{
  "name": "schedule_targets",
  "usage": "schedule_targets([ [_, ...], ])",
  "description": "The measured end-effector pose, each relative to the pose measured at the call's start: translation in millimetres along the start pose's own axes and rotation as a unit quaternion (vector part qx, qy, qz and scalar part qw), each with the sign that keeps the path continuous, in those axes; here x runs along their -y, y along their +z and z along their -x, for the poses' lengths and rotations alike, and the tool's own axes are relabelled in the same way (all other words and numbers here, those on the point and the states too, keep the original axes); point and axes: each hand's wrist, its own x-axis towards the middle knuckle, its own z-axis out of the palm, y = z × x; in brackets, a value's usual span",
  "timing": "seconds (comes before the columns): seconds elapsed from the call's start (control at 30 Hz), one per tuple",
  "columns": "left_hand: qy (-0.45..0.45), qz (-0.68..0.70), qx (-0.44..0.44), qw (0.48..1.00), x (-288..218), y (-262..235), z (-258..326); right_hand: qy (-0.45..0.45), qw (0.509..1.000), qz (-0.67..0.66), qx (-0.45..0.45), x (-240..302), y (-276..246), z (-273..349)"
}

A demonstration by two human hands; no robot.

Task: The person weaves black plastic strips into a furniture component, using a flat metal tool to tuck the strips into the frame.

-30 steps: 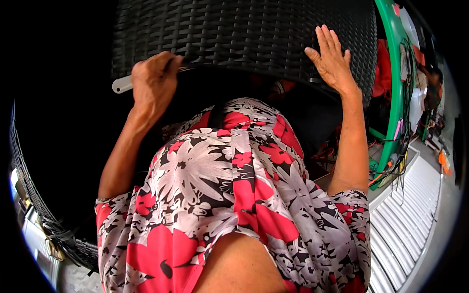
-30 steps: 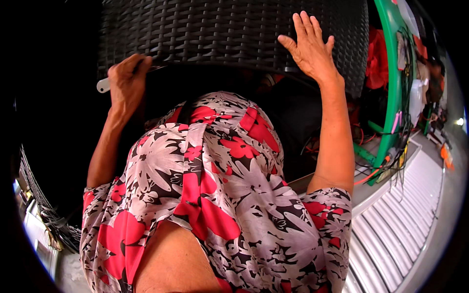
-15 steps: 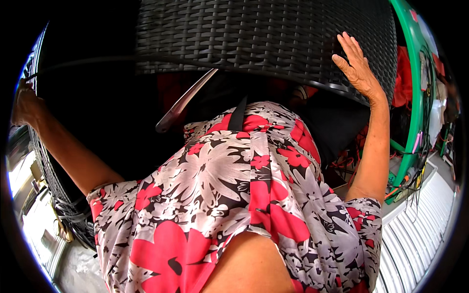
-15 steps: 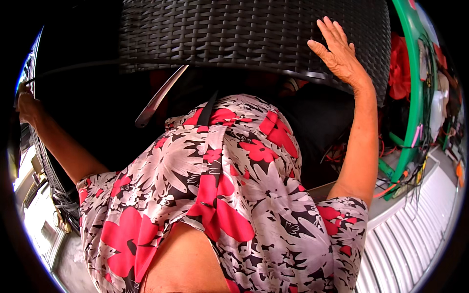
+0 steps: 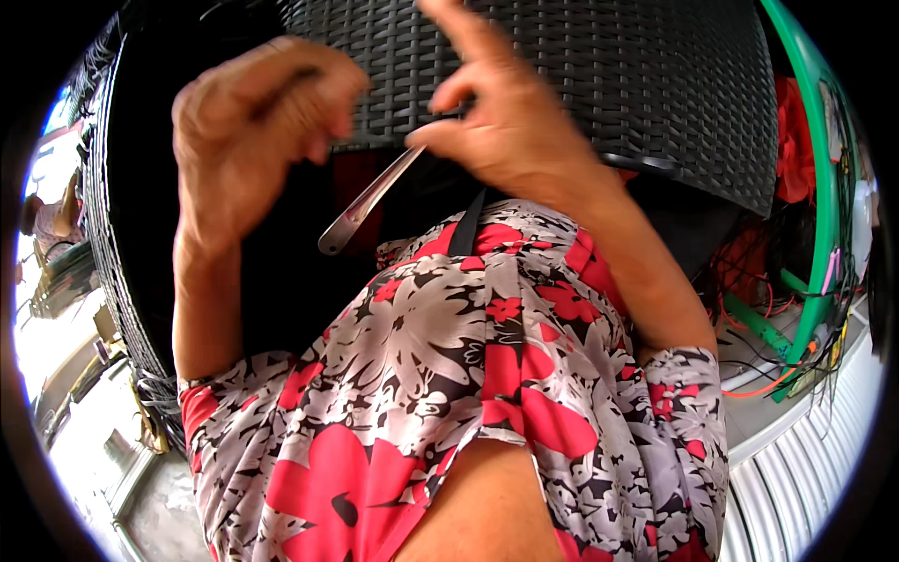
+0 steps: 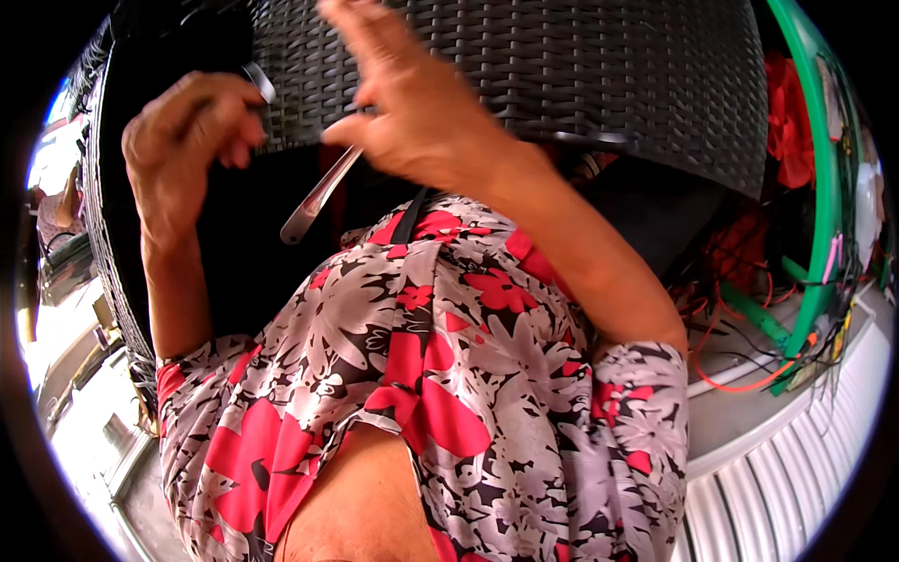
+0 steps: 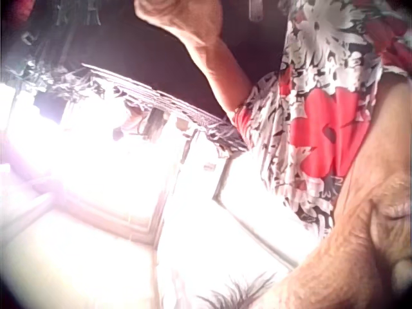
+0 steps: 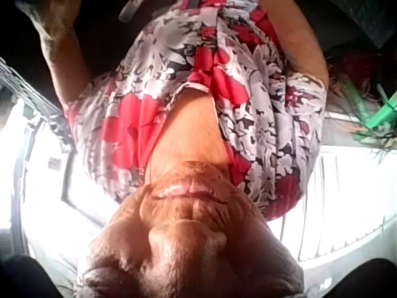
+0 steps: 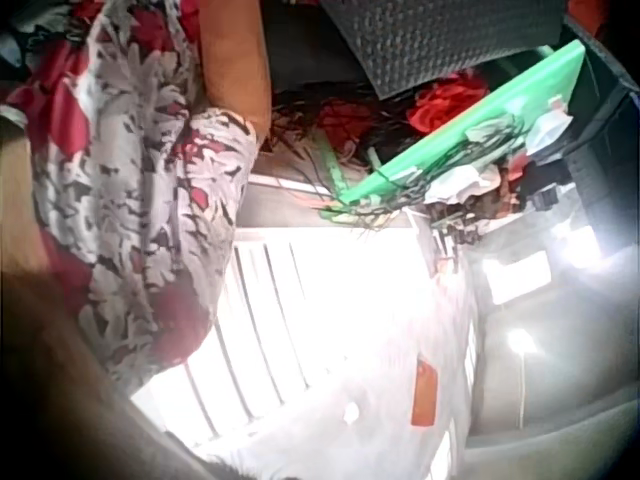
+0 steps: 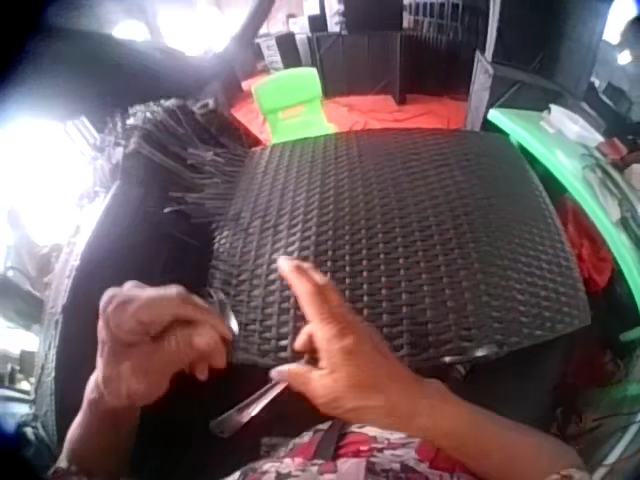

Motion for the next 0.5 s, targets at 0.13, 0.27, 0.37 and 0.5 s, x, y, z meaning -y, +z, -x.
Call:
schedule_targets([
  [0.13,0.251,-0.014,0.140,0.958,9,27,14,-0.111,0.981,-0.159,0.005,-33,58,-11],
  [0.27,-0.062,0.120,-0.063,0.989,45,31,40,-0.124,0.989,0.028,0.080,-39,45,16],
  [0.37,-0.116,0.240,-0.200,0.943,85,-1,25,-0.159,0.982,0.101,0.027,-40,13,49],
  [0.5,-0.360,0.246,-0.251,0.864,141,-10,52,0.040,0.995,0.054,-0.071,-23,-30,90],
])
